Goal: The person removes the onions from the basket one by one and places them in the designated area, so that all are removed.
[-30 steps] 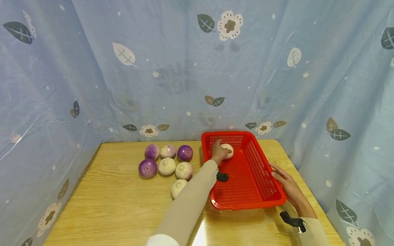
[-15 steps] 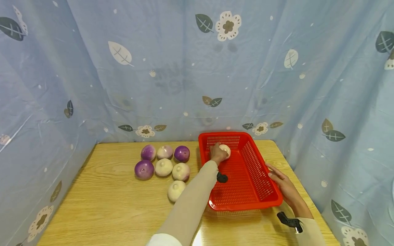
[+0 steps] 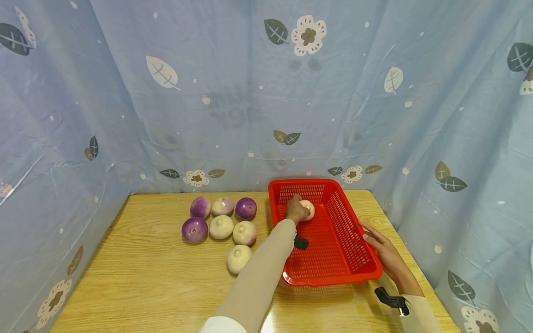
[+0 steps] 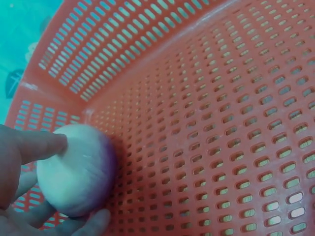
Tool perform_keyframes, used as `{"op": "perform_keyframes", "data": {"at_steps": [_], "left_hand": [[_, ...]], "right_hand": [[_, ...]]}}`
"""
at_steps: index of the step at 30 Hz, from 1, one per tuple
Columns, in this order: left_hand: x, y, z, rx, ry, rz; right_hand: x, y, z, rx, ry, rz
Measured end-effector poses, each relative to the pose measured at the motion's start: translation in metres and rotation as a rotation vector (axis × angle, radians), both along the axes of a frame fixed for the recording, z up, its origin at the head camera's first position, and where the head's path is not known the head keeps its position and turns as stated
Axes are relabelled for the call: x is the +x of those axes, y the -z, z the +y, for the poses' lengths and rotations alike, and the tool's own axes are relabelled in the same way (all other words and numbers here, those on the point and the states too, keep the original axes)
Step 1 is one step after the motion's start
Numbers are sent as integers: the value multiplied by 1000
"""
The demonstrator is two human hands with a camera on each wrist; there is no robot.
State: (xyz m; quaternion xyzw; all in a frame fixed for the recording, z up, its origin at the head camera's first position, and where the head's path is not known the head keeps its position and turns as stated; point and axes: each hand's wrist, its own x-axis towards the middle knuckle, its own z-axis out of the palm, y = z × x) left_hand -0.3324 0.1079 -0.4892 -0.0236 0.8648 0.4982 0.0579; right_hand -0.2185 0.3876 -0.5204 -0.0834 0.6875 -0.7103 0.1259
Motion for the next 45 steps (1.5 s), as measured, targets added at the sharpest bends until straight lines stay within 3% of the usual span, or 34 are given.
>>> {"op": "perform_keyframes", "data": {"at_steps": [10,23,30,37,45], "left_hand": [[4,-4,2,-67,12,-3],[13,-12,0,18,50,61],[17,-24,-10,80,84,121],[23,-38,-19,60,129,184],[33,-45,-33,92,171,231]], "right_hand": [[0,0,-2,-6,8,-5],[0,1,-1,-19,2,9],[0,0,-2,-8,23,12],[0,1,-1,-21,13,11],[0,0,-2,-8,27,4]]}}
